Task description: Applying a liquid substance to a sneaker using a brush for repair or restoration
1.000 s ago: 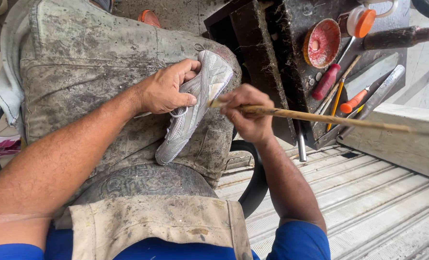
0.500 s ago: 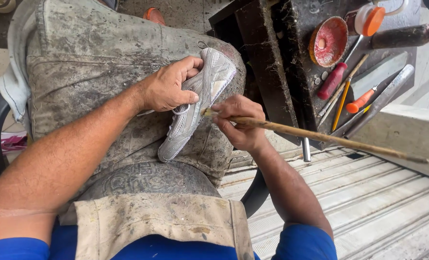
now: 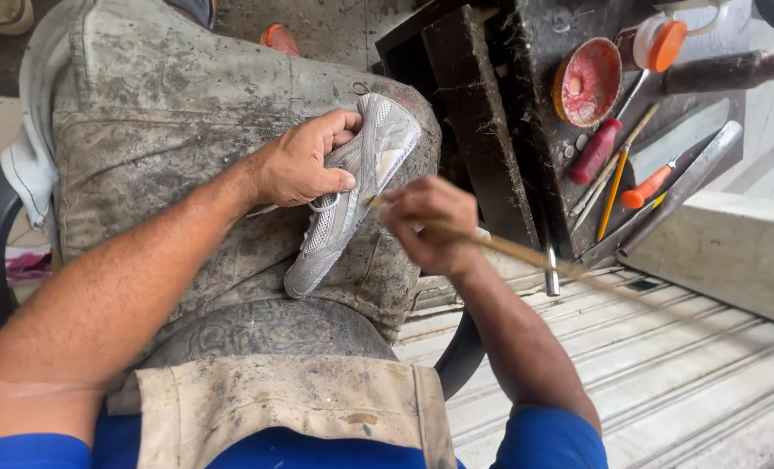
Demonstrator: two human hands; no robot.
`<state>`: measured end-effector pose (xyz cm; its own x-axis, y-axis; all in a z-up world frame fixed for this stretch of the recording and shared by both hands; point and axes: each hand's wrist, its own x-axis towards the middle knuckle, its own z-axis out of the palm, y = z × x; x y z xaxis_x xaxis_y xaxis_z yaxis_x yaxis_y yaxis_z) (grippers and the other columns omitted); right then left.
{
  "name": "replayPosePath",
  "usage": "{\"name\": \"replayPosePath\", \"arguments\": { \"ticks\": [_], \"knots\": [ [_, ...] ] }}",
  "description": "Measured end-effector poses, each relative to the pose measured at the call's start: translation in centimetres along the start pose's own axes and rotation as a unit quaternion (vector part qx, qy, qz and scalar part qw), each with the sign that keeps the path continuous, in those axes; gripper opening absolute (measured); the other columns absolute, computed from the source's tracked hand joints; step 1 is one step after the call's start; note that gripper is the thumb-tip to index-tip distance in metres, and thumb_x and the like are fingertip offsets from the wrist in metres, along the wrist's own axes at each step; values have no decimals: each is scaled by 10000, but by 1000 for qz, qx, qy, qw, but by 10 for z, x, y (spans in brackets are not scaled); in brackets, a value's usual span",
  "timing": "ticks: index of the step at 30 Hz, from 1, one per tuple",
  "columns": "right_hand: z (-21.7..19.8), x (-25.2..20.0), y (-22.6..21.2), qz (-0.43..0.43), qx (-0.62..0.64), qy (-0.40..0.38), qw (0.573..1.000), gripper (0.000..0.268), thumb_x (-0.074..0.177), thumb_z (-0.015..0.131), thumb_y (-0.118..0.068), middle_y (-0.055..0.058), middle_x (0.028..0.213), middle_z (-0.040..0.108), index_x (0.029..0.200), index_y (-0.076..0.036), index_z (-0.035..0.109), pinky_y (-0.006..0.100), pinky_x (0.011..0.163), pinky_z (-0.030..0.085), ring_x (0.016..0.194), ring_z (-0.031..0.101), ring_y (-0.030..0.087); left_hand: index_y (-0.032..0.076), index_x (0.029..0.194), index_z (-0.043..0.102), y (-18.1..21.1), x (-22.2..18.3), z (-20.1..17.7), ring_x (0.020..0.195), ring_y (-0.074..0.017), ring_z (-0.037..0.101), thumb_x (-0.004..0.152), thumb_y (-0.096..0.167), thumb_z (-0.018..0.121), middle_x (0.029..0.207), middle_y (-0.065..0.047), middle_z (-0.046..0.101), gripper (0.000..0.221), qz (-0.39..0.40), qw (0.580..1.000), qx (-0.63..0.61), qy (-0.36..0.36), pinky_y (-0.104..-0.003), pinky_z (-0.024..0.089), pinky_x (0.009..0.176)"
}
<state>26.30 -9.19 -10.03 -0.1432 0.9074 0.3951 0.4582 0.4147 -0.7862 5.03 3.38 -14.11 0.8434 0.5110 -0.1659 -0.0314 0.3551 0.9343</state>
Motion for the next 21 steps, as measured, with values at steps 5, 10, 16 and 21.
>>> {"name": "replayPosePath", "arguments": {
  "ticks": [5,10,16,21],
  "knots": [
    [-19,29,10,23,20,86,996,185,858,851,-10,166,809,747,809,-63,680,363,648,579,744,762,320,39,1483,450,0,1,-2,1001,-192,653,820,-75,706,1131,-147,730,720,-16,1000,1,2,-346,570,866],
    [-18,32,30,79,126,106,983,181,854,848,11,214,764,737,847,-39,675,314,505,556,568,692,241,41,1489,443,0,2,0,1008,-206,635,826,-80,701,1131,-152,723,721,-22,1000,-8,7,-365,558,904],
    [-32,57,18,91,188,94,973,205,855,827,67,257,848,724,902,44,629,324,526,552,646,728,263,10,1463,449,7,-3,6,983,-271,697,843,-92,702,1137,-215,733,677,-29,999,10,32,-404,583,880],
    [-33,73,31,38,190,64,979,168,883,781,109,255,854,703,904,31,634,321,585,589,684,704,272,34,1478,436,1,-4,2,1221,-348,632,833,-36,724,1287,-256,669,709,-31,997,61,32,-506,515,1015]
  ]
}}
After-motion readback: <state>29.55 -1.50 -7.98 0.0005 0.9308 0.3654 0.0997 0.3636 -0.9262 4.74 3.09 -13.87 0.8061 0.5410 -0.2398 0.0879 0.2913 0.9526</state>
